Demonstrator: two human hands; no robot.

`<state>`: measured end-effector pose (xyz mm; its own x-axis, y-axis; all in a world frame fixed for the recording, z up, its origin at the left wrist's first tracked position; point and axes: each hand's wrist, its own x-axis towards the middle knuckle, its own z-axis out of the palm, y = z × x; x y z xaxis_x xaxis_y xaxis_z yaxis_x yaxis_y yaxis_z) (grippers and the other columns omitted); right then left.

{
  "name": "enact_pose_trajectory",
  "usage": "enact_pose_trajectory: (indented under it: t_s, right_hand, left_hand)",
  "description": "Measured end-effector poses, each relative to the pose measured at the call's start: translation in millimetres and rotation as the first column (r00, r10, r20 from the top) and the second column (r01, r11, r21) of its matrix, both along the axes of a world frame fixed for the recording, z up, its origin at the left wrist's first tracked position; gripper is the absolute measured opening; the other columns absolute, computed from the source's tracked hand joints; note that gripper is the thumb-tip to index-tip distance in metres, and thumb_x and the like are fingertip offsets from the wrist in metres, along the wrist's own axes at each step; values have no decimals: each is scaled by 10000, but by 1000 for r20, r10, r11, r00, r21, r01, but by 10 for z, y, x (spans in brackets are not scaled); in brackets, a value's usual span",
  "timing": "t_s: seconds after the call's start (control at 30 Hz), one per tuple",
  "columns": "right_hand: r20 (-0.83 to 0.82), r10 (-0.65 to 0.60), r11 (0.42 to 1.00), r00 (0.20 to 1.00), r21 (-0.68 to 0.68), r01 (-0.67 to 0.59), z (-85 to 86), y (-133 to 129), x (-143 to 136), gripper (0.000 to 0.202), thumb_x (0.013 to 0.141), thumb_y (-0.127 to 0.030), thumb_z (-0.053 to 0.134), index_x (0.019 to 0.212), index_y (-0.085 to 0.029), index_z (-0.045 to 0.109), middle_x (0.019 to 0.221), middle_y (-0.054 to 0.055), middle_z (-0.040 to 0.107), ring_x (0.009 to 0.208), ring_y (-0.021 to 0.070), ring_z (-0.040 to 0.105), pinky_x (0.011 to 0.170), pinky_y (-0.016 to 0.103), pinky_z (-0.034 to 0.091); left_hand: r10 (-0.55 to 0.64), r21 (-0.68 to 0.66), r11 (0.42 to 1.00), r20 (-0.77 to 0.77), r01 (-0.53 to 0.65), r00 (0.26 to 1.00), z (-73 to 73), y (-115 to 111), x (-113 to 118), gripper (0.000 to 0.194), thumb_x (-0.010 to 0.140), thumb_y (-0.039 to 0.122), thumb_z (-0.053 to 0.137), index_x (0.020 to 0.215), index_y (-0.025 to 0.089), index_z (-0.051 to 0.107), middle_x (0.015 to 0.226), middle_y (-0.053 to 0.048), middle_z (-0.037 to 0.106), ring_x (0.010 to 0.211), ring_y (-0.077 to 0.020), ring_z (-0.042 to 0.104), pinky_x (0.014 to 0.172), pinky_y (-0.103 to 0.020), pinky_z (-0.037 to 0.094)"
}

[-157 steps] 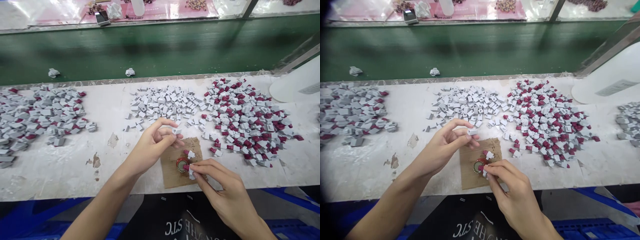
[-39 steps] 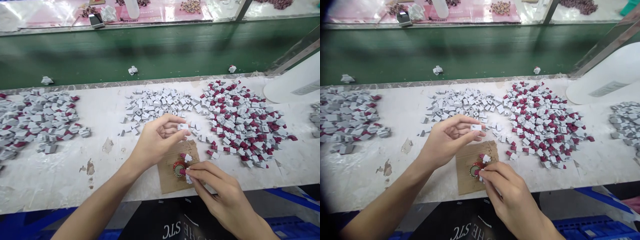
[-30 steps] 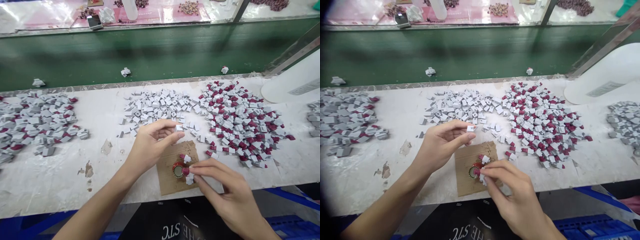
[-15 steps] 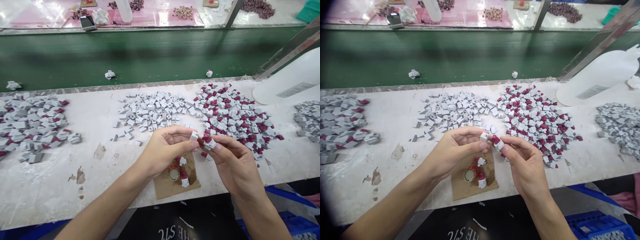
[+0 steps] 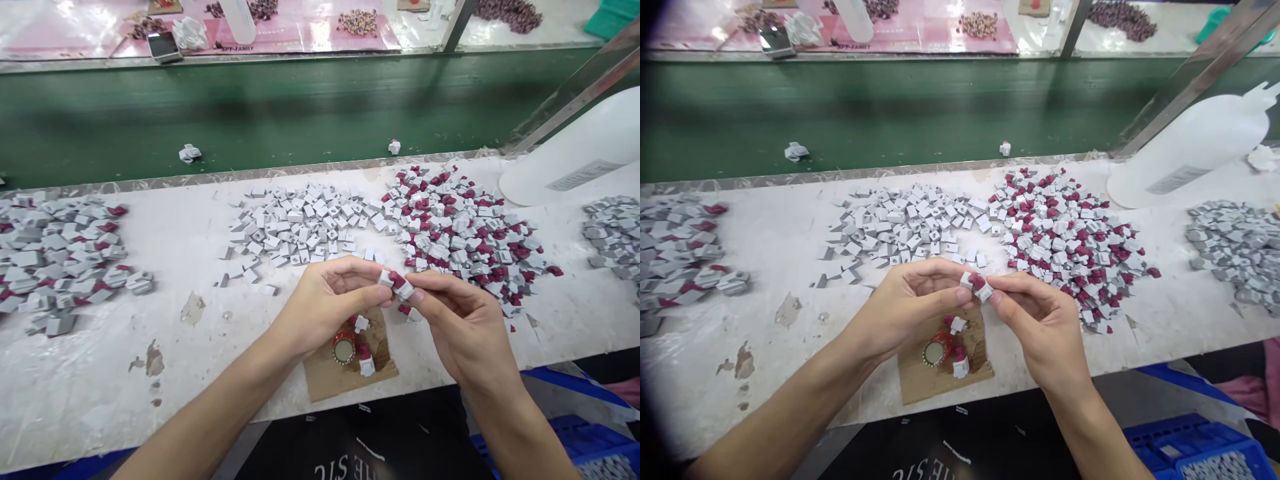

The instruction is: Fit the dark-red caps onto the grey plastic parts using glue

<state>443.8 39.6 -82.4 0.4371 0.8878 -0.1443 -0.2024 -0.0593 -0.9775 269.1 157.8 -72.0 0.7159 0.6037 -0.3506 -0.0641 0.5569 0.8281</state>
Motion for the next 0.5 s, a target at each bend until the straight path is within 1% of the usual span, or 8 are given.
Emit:
enact_pose_trajectory:
  t_s: [0.1,0.17,0.23,0.3,0.37,0.4,0.47,0.5]
  right_hand:
    - [69,98,995,993,29,-100,33,12,37,186,990,-221,867,1082,-371,928,1071,-2,884,974,159,835,839,216,684]
    - [90,150,988,985,13,-152,65,38,66,196,982,-189,859,1069,-349,930,1035,8,878,944,162,835,807,219,686]
    - [98,188,982,977,-16,-187,113,100,102,166,965,-192,864,1045,-322,930,999,19,874,924,172,836,774,231,686]
    - [123,235,972,964,-39,-232,184,235,155,112,959,-239,869,1035,-301,923,985,34,874,899,191,833,739,267,687]
    - [219,308,951,926,-68,-301,265,479,235,101,950,-300,872,1041,-286,913,1005,53,875,889,216,824,730,325,691]
    - [305,318,948,897,-85,-307,299,650,286,113,948,-319,866,1045,-278,908,1028,64,874,894,229,817,742,357,690]
    - [534,253,967,807,-119,-225,327,1081,397,146,955,-314,832,1072,-248,890,1094,88,864,944,257,800,808,418,677]
    - [649,169,986,742,-119,-121,313,1330,451,168,968,-295,802,1106,-230,874,1132,101,855,983,271,789,850,438,661]
  left_hand:
    - [-36,34,999,-31,37,999,-3,23,-17,208,837,263,1006,980,196,870,951,-33,882,841,-167,831,800,-245,670]
    - [-68,62,995,-64,72,996,19,51,-39,214,834,273,1004,969,188,862,905,-40,875,813,-173,824,750,-244,659]
    - [-94,100,989,-105,105,990,66,103,-63,220,848,293,987,985,185,854,886,-51,868,805,-194,823,721,-268,658]
    - [-102,198,971,-161,134,982,135,202,-73,210,876,306,956,1011,188,847,931,-65,870,844,-216,828,759,-310,668]
    - [-83,349,921,-260,173,962,208,376,-53,203,894,316,928,1035,196,845,984,-75,866,868,-231,821,785,-351,665]
    - [-44,438,879,-316,187,948,236,498,-26,199,900,321,915,1043,202,847,1006,-78,861,876,-234,811,790,-365,657]
    - [123,617,770,-395,164,910,252,812,63,170,908,314,887,1039,213,848,1026,-83,845,893,-239,781,794,-383,633]
    - [238,700,703,-401,128,885,235,999,123,138,912,297,872,1020,216,844,1041,-86,837,925,-243,764,822,-390,621]
